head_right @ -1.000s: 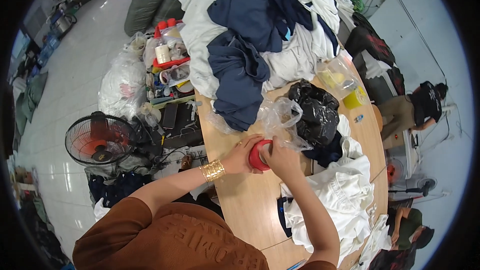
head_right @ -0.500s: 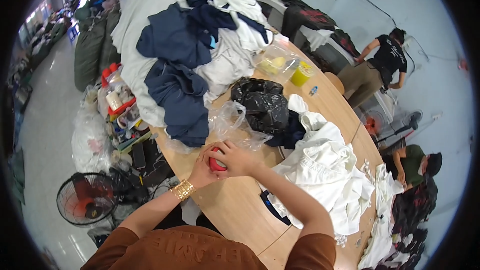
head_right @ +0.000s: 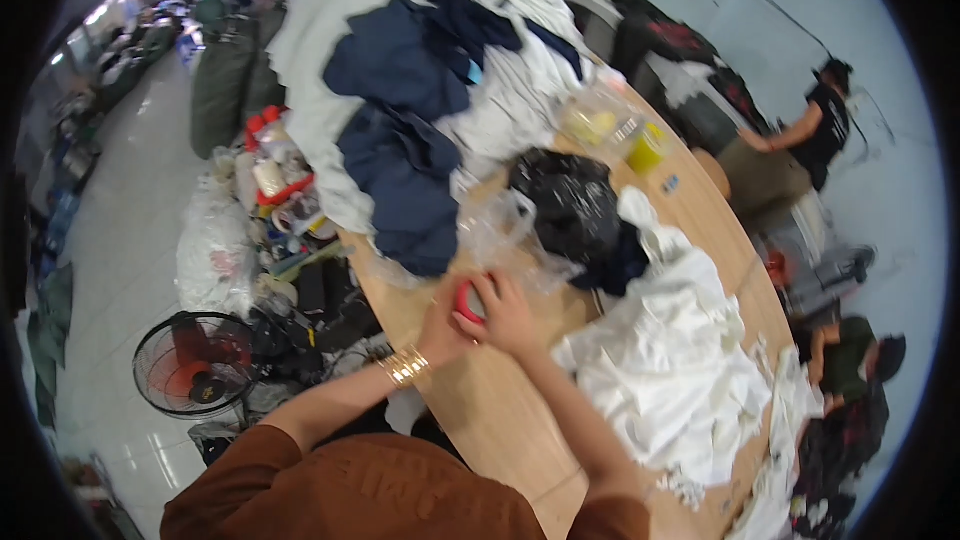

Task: The recorder trims excess threads from white athletic shorts using scissors and then prepares a drink and packs items.

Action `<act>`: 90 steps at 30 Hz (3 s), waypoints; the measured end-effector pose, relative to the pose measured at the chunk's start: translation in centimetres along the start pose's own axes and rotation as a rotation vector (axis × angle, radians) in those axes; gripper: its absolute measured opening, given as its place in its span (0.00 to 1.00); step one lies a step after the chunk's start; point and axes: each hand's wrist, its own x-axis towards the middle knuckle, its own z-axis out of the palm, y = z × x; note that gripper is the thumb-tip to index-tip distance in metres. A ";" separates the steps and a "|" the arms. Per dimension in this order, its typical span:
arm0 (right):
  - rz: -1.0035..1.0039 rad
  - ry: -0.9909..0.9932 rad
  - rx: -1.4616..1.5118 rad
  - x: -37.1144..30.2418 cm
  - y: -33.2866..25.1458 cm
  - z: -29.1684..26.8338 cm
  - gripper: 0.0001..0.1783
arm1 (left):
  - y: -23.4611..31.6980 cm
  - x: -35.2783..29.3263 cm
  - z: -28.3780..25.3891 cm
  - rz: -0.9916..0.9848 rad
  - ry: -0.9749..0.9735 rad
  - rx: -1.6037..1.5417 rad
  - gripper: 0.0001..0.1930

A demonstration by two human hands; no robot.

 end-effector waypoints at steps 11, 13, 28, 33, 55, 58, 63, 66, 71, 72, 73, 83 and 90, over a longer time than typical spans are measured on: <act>0.211 -0.202 -0.050 0.2 -3.1 -1.7 0.42 | -0.1 -1.6 -1.1 0.030 -0.027 -0.024 0.50; 0.171 -0.161 -0.069 0.0 -4.0 -1.9 0.40 | 0.6 -2.8 -3.3 0.043 -0.073 -0.031 0.47; 0.196 -0.294 0.212 9.7 -17.6 15.0 0.37 | -26.2 -24.1 -13.7 -1.096 -0.004 -0.010 0.14; 0.278 -0.277 0.135 12.8 -14.7 30.3 0.40 | -27.1 -25.8 -15.5 -1.098 0.027 -0.137 0.14; 0.475 -0.371 0.050 17.2 -8.5 45.4 0.51 | -26.3 -19.8 -14.5 -0.995 -0.436 -0.272 0.13; 0.365 -0.526 0.364 15.8 -14.4 38.5 0.43 | -27.0 -22.2 -15.2 -1.062 -0.282 -0.453 0.12; 0.282 -0.248 0.644 10.8 -8.9 13.9 0.14 | -19.9 -13.5 -16.1 -0.755 -0.843 -0.454 0.12; 0.700 0.472 0.399 7.6 -0.1 3.8 0.18 | -14.4 -7.2 -15.7 -0.698 -0.918 -0.560 0.14; 0.773 0.443 -0.415 7.7 12.5 -3.5 0.65 | -6.7 4.1 -10.3 -0.404 -0.669 -0.377 0.20; 0.828 0.391 -0.369 7.6 14.5 -2.6 0.67 | -6.1 5.6 -8.5 -0.349 -0.584 -0.364 0.22; 0.840 0.388 -0.361 7.3 16.1 -2.0 0.65 | -5.3 6.9 -6.9 -0.289 -0.499 -0.355 0.24; 0.933 0.924 0.675 3.6 21.3 -6.8 0.21 | -2.8 12.1 0.6 0.034 -0.083 0.106 0.47; 0.830 1.250 0.459 -3.9 15.5 -13.7 0.14 | -8.5 12.4 2.6 -0.126 0.023 0.100 0.43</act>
